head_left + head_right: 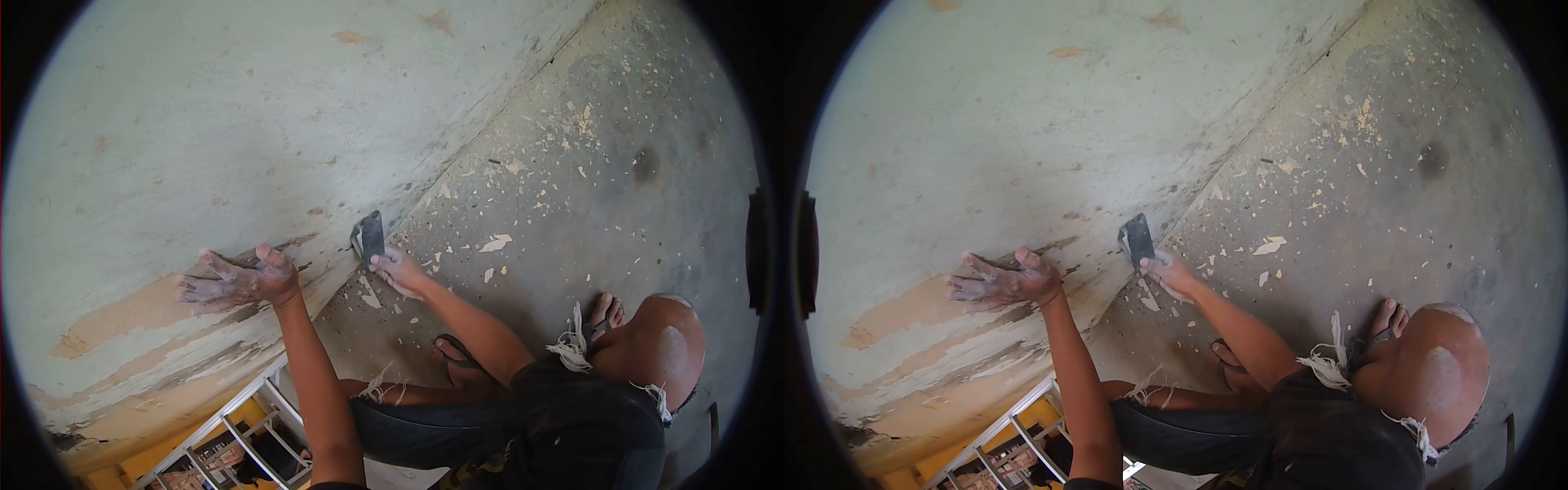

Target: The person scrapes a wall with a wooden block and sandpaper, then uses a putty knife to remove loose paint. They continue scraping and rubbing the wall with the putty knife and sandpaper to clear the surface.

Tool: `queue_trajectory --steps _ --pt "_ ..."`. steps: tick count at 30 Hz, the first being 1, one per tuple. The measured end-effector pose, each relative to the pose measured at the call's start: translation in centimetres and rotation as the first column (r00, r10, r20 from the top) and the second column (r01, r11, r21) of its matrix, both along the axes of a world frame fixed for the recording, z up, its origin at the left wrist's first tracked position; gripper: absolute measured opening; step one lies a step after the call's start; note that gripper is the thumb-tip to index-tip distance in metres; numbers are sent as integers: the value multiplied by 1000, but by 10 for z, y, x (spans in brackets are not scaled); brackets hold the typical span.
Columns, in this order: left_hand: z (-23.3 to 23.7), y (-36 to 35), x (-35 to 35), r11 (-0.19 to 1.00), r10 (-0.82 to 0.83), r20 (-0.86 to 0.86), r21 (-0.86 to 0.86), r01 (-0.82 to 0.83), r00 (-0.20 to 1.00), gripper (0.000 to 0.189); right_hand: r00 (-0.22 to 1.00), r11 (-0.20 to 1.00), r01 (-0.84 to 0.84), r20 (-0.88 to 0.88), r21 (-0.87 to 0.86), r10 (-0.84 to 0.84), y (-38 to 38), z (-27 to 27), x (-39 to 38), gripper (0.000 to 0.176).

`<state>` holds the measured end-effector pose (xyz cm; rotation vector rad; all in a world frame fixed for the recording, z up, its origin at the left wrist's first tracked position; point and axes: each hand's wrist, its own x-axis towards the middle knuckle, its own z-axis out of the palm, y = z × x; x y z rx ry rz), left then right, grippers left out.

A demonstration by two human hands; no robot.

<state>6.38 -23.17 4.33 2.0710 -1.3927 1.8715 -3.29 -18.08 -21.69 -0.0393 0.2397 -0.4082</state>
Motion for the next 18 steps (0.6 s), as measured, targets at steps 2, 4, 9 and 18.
queue_trajectory --steps 2,4,9,18 --pt "-3 2 0 1000 -6 0 -3 6 1000 73 995 996 -87 -42 -13 86 26 -13 -5 35" --pt "-2 1 3 1000 8 15 -8 -8 1000 73 991 993 -119 -71 -22 117 15 -8 -11 35" --pt "0 4 -2 1000 18 2 10 -18 1000 72 993 1000 13 114 13 -15 -15 4 0 35" --pt "-2 4 -1 1000 26 1 6 -26 1000 73 1000 995 -8 -2 97 8 -3 11 -1 29"
